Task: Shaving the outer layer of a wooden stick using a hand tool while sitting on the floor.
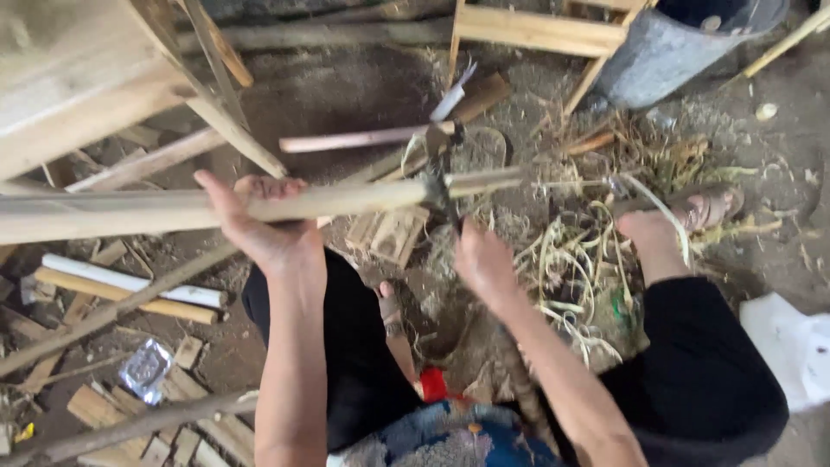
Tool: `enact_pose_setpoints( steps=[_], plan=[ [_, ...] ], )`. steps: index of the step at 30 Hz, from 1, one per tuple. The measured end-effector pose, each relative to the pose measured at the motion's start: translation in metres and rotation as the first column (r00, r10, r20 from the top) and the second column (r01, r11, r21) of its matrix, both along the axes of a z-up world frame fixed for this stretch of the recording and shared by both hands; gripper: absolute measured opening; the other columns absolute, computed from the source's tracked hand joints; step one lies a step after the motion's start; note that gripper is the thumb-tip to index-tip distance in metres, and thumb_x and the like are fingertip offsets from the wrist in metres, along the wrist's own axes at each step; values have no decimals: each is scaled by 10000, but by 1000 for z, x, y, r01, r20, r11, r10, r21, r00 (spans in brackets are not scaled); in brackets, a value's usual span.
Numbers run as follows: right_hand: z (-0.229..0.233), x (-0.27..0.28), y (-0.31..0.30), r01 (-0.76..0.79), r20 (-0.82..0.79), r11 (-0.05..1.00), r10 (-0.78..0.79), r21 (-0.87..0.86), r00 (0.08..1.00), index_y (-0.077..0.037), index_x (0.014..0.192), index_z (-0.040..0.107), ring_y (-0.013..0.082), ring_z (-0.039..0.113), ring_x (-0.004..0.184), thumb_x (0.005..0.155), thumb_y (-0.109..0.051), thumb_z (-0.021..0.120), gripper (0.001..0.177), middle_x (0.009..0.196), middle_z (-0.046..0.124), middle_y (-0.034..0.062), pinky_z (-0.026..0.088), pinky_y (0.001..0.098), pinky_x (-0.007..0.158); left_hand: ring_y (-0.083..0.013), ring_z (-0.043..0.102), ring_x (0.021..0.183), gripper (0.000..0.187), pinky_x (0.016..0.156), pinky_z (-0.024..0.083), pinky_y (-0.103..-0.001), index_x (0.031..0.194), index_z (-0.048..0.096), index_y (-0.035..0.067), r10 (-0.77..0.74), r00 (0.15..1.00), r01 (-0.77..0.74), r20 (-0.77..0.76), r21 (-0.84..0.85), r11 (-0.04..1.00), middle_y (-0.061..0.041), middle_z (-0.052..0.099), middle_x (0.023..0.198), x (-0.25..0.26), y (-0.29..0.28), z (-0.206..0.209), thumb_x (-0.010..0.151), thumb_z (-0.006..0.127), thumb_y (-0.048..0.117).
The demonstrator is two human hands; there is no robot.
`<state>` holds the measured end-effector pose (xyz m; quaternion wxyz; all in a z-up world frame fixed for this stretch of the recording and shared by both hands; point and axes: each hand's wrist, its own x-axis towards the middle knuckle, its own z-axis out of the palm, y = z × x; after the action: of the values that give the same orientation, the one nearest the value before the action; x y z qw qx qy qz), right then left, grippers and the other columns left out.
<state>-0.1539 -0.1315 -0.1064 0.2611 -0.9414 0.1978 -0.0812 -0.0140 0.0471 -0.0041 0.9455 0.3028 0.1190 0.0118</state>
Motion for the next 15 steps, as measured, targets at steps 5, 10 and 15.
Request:
enact_pose_setpoints(
  steps=[5,10,15],
  plan=[
    [41,-4,41,-62,-215,998,62,7,975,27,1263,483,437,669,845,904,-263,479,462,870,652,295,516,559,722,-148,471,446,445,613,451,-307,520,472,155,-6,1000,7,15,-50,999,24,400,470,-3,-3,13,667,696,510],
    [-25,-6,-55,95,-359,990,-127,-105,925,-38,979,594,409,677,811,874,-276,480,284,807,676,235,536,493,740,-155,446,440,433,586,452,-314,545,437,143,-4,1000,1,-24,-122,993,18,369,491,-5,7,22,666,708,458],
    [-68,-18,-78,350,-323,934,-353,-69,878,-115,1015,501,399,675,834,917,-402,424,312,789,662,216,536,508,715,-189,507,447,480,616,500,-366,531,469,150,-41,999,41,7,-2,999,-3,418,473,6,9,3,615,726,546]
  ],
)
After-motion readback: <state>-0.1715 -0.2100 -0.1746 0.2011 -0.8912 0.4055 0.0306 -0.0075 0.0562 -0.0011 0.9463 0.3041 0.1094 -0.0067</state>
